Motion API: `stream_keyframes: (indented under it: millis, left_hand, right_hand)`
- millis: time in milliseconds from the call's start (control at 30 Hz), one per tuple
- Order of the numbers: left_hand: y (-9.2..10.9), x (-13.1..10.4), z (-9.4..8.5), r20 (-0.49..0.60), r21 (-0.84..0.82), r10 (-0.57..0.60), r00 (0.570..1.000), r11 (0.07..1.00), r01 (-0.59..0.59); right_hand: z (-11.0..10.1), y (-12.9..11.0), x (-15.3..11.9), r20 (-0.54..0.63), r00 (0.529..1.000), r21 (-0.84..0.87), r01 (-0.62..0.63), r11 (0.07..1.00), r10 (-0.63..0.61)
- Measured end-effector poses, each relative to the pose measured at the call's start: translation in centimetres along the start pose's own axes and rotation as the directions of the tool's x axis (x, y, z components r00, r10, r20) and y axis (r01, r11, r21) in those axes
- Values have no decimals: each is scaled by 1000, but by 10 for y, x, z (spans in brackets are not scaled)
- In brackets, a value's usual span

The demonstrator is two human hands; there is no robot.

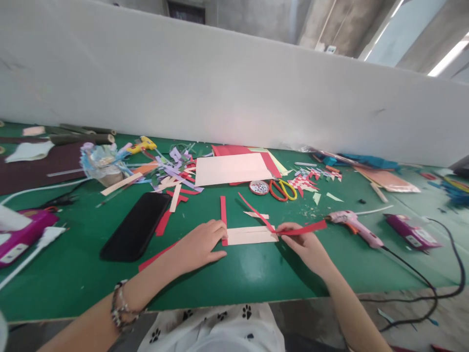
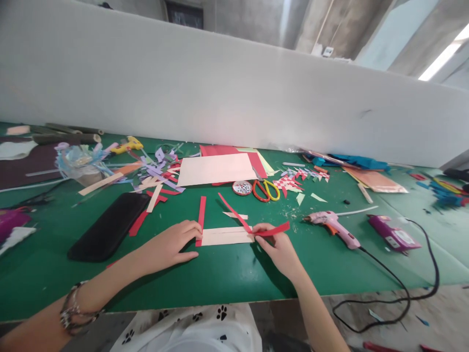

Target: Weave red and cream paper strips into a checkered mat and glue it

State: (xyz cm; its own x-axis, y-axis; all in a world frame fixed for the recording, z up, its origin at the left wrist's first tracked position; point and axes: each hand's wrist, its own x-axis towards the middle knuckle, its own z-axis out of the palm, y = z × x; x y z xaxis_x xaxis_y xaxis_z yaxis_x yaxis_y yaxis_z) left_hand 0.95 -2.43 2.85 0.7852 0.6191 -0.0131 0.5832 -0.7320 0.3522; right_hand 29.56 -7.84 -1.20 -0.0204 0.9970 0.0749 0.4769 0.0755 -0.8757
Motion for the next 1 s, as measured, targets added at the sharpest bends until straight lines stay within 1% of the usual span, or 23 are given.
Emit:
stream_keyframes:
  millis: [100, 167, 267, 367, 500, 600, 667, 800, 1000]
  left_hand:
    - [-3, 7, -2, 27, 14, -17, 1000, 1000, 16]
    - [-4, 12, -2, 43, 45, -28, 999, 999, 26]
    - [-2, 16, -4, 62, 113, -34, 998, 993, 27]
    - [0, 18, -3, 53, 204, -6, 999, 979, -5]
    - [2, 18, 5, 16, 373, 80, 997, 924, -81]
    - [1, 18, 14, -37, 468, 142, 989, 877, -108]
    - [0, 19, 17, -76, 488, 164, 984, 866, -106]
    - [-1, 18, 19, -119, 474, 171, 978, 875, -95]
    - [1, 17, 19, -142, 457, 152, 978, 887, -71]
  right_hand:
    - [1, 3, -10, -71, 997, -87, 32, 996, -39]
    - [1, 3, -14, -120, 990, -114, 58, 992, -72]
    - [-1, 3, -19, -170, 984, -130, 28, 991, -50]
    - [-6, 7, -25, -223, 975, -153, -27, 988, -8]
    - [-12, 17, -32, -288, 957, -196, -35, 980, -23]
    - [-12, 21, -35, -307, 952, -197, -53, 979, -10]
    - [-11, 22, -36, -305, 952, -205, -45, 978, -20]
    - [-10, 21, -36, -317, 944, -235, 17, 972, -93]
    - [-3, 18, -41, -294, 953, -217, 7, 976, -73]
